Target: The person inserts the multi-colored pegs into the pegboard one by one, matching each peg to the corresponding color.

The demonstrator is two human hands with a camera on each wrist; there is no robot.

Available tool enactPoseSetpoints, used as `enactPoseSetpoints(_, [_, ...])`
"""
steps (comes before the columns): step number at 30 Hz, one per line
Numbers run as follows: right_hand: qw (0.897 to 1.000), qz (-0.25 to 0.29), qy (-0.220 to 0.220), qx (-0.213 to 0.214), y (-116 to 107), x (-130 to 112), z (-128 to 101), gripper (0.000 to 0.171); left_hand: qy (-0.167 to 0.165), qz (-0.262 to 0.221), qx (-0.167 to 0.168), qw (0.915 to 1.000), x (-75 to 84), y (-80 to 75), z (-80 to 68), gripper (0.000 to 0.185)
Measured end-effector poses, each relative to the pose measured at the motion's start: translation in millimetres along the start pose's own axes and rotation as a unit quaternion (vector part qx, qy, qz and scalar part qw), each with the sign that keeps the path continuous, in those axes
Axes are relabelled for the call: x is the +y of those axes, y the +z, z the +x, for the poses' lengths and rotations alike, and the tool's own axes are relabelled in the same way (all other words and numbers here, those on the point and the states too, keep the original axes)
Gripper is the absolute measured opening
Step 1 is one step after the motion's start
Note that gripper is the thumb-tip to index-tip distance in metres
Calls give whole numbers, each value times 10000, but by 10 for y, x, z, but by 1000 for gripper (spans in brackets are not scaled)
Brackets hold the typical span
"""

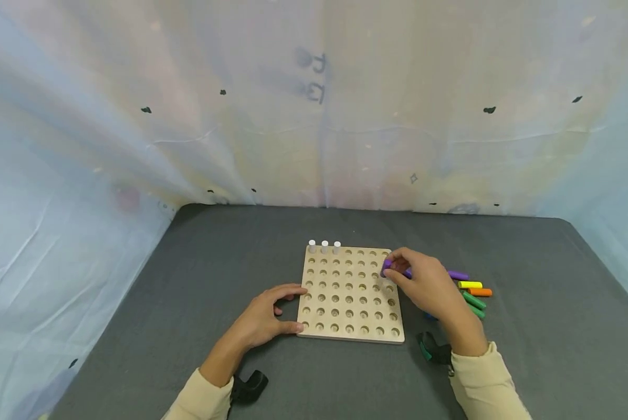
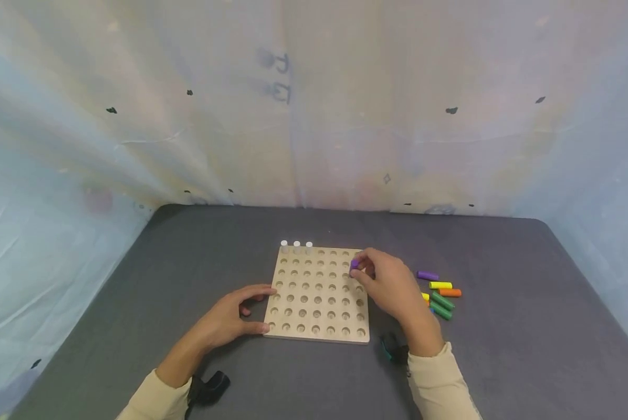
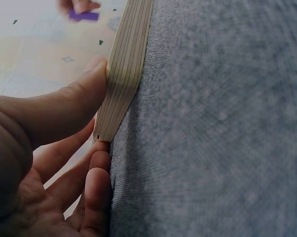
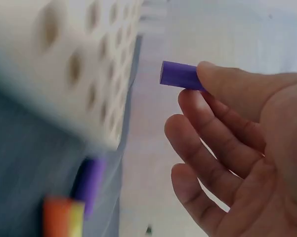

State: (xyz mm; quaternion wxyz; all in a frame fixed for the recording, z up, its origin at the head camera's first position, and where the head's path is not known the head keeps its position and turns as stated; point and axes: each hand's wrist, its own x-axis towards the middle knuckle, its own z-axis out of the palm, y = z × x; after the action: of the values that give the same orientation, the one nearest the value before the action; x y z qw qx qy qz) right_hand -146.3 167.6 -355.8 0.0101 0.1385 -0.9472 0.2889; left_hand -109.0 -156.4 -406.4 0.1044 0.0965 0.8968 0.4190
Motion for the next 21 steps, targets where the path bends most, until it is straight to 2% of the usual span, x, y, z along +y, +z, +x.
enactPoseSetpoints(11, [9989, -71, -426, -175, 315, -538, 390, 14, -175, 17, 43, 9998, 33, -1, 12, 64])
enactPoseSetpoints(17, [9978, 63, -629, -218, 437, -675, 577, 16, -226, -6, 30, 9997, 47, -13, 10, 63])
enactPoseSetpoints(21, [9977, 193, -603, -245, 546, -692, 668, 17, -212, -38, -29, 9998, 39, -1, 12, 62])
